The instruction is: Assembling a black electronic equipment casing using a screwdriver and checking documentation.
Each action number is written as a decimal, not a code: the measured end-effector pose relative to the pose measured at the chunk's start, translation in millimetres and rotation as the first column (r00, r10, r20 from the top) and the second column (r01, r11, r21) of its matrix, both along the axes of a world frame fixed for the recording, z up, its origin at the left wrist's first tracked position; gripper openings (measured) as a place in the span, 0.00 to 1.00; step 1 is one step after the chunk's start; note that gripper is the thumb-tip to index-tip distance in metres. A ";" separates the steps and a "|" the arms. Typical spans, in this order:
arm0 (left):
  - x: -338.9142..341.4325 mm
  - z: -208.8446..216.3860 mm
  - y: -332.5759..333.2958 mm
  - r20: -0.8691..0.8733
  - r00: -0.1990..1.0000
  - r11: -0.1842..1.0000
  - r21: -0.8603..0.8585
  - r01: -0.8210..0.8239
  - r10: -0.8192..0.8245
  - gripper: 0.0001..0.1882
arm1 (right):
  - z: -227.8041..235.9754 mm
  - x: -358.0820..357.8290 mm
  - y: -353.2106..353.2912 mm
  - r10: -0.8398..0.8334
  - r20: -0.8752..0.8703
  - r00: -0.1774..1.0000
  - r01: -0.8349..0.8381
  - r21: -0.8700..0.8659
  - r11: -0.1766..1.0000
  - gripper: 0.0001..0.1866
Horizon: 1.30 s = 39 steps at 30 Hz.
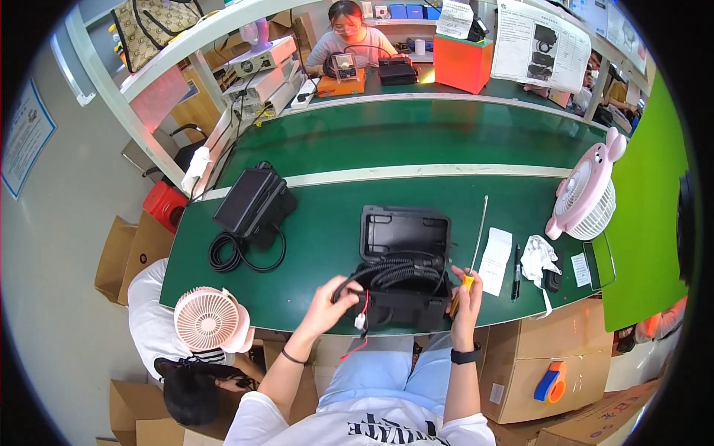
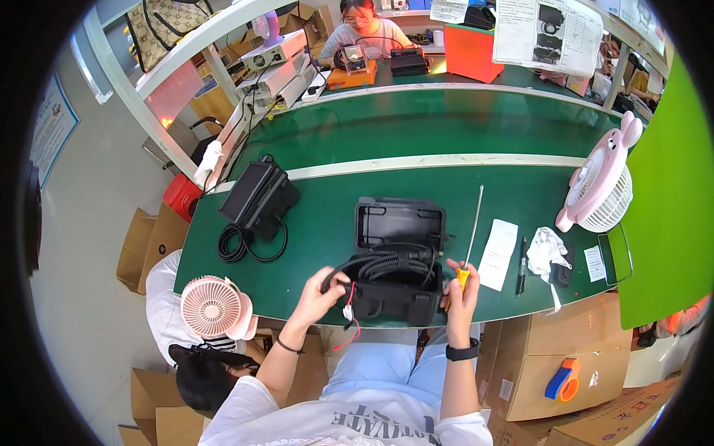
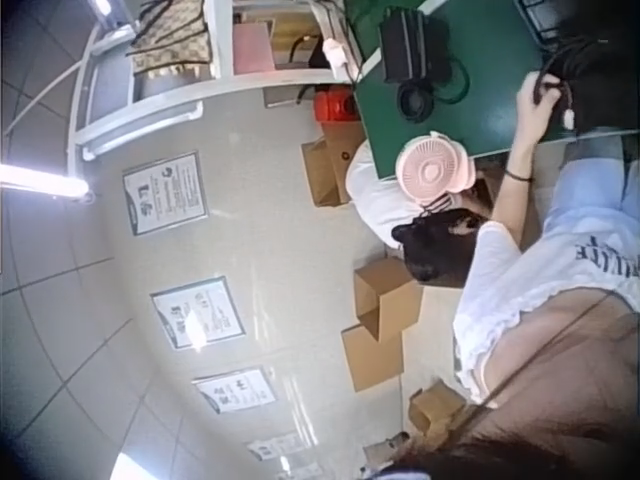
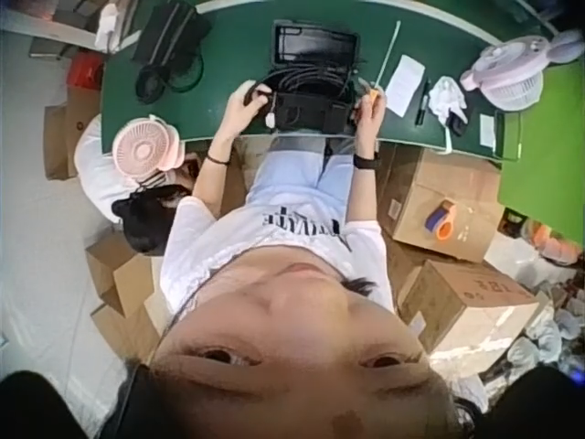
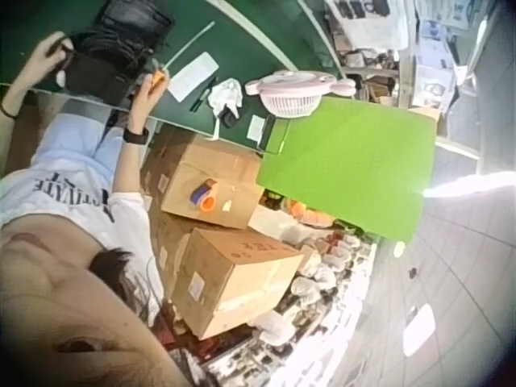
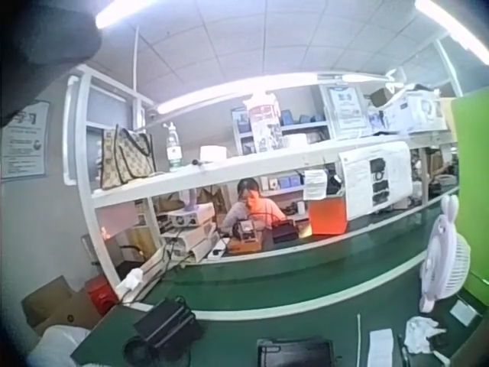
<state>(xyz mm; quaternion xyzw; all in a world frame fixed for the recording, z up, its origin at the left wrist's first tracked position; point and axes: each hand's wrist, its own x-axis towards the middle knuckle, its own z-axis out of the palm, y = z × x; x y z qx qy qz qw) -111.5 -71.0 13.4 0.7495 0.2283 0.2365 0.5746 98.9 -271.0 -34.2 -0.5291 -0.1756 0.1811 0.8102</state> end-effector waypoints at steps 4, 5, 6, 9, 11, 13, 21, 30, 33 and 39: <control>-15.6 -12.2 -27.3 0.114 0.993 0.996 0.083 0.012 -0.021 0.08 | 3.5 -17.2 -12.1 -0.042 0.249 0.967 0.081 -0.148 0.986 0.21; -17.2 -13.7 -29.2 0.126 0.992 0.997 0.071 0.003 -0.012 0.08 | 13.9 -20.1 -15.7 -0.014 0.226 0.974 0.059 -0.193 0.979 0.23; -20.3 -12.5 -28.8 0.076 0.997 0.999 0.043 0.013 -0.016 0.08 | 23.9 -22.5 -18.7 0.013 0.201 0.979 0.036 -0.237 0.971 0.25; -11.0 16.0 -23.6 0.046 0.994 0.980 0.180 0.089 -0.098 0.11 | 48.2 -23.6 -29.6 0.017 0.284 0.959 0.125 -0.473 0.872 0.25; -12.2 15.0 -10.3 0.087 0.983 0.965 0.223 0.139 -0.162 0.07 | 43.6 -21.6 -33.4 0.045 0.266 0.963 0.107 -0.530 0.841 0.24; -5.4 22.2 -9.4 0.126 0.992 0.990 0.140 -0.004 -0.014 0.11 | 47.1 -24.2 -36.5 0.058 0.119 0.991 0.014 -0.530 0.848 0.24; 57.0 71.9 -18.1 -0.269 0.913 0.701 0.585 0.407 -0.306 0.34 | 42.4 -34.3 -42.3 0.044 -0.062 0.997 -0.064 -0.391 0.918 0.22; 55.3 69.9 -23.6 0.007 0.992 0.697 0.713 0.081 -0.122 0.29 | 23.4 -52.1 -34.8 -0.097 0.027 0.995 0.101 -0.265 0.959 0.28; 33.9 69.1 -16.8 0.428 0.863 0.744 0.477 -0.468 0.268 0.26 | 29.0 -55.0 -33.9 -0.092 0.024 0.995 0.096 -0.282 0.955 0.28; -21.3 41.2 53.4 0.281 0.761 0.781 -0.449 -0.434 0.584 0.27 | 27.4 -58.2 -34.0 -0.071 0.049 0.996 0.082 -0.257 0.963 0.29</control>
